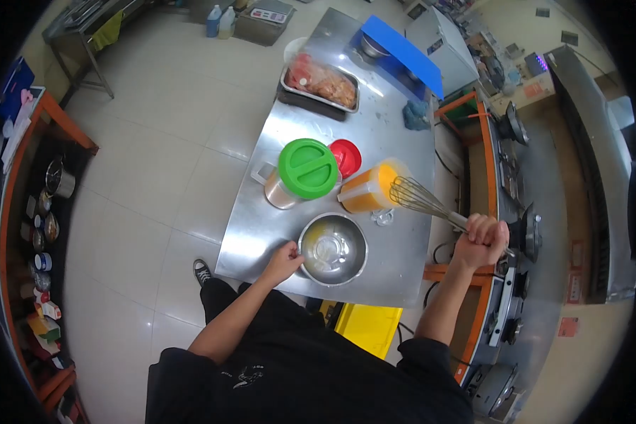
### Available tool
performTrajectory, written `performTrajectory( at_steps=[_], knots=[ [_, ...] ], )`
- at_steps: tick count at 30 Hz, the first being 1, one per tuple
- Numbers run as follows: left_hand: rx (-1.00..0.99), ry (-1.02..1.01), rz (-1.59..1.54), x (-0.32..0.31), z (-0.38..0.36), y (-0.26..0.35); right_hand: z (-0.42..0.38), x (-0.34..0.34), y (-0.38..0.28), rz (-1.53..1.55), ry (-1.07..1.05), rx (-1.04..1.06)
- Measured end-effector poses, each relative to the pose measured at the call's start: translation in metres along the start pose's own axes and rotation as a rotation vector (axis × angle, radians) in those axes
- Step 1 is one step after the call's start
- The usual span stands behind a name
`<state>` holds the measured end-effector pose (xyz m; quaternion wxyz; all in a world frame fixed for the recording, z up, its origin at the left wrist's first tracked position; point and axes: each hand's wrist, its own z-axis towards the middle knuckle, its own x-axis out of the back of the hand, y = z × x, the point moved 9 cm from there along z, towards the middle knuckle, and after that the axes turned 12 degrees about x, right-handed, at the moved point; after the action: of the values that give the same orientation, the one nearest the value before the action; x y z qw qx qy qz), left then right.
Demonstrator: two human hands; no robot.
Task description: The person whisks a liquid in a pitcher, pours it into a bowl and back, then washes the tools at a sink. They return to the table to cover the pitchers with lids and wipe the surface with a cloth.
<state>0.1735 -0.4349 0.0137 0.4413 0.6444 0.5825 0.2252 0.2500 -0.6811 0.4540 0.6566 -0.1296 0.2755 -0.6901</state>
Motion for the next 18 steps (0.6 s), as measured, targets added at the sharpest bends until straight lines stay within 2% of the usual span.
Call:
performTrajectory(
  at_steps=[4, 5, 9, 11, 12, 13, 14, 15, 18],
  knots=[
    [-0.058, -0.012, -0.129, 0.045, -0.045, 0.015, 0.015, 0.002, 0.022, -0.01, 0.105, -0.084],
    [-0.049, -0.002, -0.158, 0.06, -0.058, 0.013, 0.017, 0.0, 0.04, -0.065, 0.113, -0.172],
    [0.049, 0.058, -0.163, 0.132, -0.12, 0.012, -0.008, 0.016, 0.153, -0.214, 0.275, -0.554],
    [0.053, 0.152, -0.243, 0.174, -0.144, -0.004, -0.027, 0.033, 0.207, -0.188, 0.297, -0.694],
    [-0.01, 0.223, -0.252, 0.196, -0.155, -0.006, -0.038, 0.042, 0.226, -0.192, 0.331, -0.738],
    [0.09, 0.281, -0.209, 0.221, -0.167, -0.026, -0.05, 0.047, 0.238, -0.215, 0.382, -0.733],
    [0.089, 0.344, -0.302, 0.236, -0.182, -0.008, -0.063, 0.05, 0.245, -0.235, 0.436, -0.725],
    [0.063, 0.393, -0.274, 0.258, -0.193, -0.013, -0.066, 0.055, 0.237, -0.295, 0.491, -0.608],
    [0.032, 0.559, -0.303, 0.313, -0.217, -0.042, -0.069, 0.049, 0.209, -0.267, 0.485, -0.424]
  ],
)
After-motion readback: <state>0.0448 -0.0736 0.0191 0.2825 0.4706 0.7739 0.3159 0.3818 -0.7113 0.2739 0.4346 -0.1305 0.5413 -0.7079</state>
